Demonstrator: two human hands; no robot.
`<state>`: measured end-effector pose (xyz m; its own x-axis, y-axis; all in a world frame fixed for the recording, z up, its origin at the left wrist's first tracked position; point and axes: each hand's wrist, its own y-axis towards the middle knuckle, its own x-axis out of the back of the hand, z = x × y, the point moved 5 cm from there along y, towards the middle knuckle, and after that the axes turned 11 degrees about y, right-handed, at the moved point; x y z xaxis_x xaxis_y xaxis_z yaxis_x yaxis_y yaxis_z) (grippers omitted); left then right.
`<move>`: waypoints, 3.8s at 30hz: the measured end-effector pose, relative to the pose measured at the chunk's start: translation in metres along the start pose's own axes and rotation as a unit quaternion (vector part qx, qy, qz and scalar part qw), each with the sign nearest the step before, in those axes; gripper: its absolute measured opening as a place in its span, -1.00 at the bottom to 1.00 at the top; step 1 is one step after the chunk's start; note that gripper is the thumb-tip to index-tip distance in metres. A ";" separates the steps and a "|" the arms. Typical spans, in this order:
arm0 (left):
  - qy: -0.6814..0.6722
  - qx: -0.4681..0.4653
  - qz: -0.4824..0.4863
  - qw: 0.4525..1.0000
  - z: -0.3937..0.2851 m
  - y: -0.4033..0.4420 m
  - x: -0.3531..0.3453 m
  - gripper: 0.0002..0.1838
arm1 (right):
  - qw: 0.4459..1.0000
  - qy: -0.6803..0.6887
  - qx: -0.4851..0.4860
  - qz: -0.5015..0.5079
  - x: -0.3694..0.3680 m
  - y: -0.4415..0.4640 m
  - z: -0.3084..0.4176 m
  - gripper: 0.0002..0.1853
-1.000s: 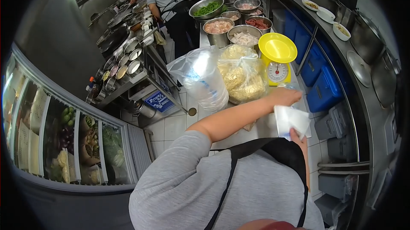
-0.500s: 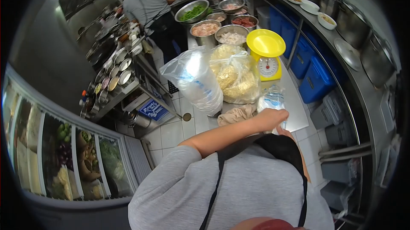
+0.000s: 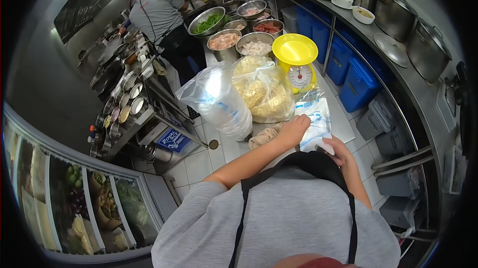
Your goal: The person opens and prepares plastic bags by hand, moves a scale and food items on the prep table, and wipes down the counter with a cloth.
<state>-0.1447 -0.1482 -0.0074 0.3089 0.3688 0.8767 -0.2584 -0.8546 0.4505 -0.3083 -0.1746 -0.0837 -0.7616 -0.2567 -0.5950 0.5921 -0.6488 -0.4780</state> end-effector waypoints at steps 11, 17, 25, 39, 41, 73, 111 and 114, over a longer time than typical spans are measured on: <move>-0.107 -0.202 0.077 0.970 -0.039 0.008 0.025 -0.81 | 0.958 0.251 0.100 -0.093 0.008 0.026 -0.028 -0.75; -0.230 -0.001 0.091 0.969 -0.023 0.008 0.025 -0.89 | 0.972 0.174 0.157 -0.030 -0.047 -0.015 0.021 -0.61; -0.311 0.037 -0.041 0.949 -0.008 0.030 0.043 -0.90 | 0.698 -0.547 0.414 -0.205 -0.109 -0.105 0.066 -0.26; -0.391 -0.033 0.050 0.919 -0.057 0.056 0.023 -0.82 | 0.759 -0.370 0.443 -0.302 0.065 -0.070 0.121 -0.72; -0.373 0.012 0.019 0.928 -0.049 0.066 0.022 -0.83 | 0.694 -0.397 0.491 -0.344 0.084 -0.094 0.178 -0.70; -0.020 0.397 0.045 0.916 0.020 -0.141 0.026 -0.50 | 0.723 -0.555 0.367 0.185 -0.081 0.068 0.014 -0.20; -0.648 0.088 0.285 0.701 -0.232 0.073 -0.161 -0.60 | 0.850 -0.284 0.312 -0.314 0.193 -0.225 0.076 -0.62; -0.673 0.131 0.296 0.665 -0.260 0.097 -0.173 -0.63 | 0.854 -0.270 0.271 -0.352 0.252 -0.265 0.068 -0.62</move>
<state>-0.4613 -0.1998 -0.0717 0.8092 -0.5713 -0.1374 -0.5854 -0.8038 -0.1056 -0.6752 -0.1165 -0.0632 -0.9757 0.1364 0.1714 -0.1607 -0.9774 -0.1372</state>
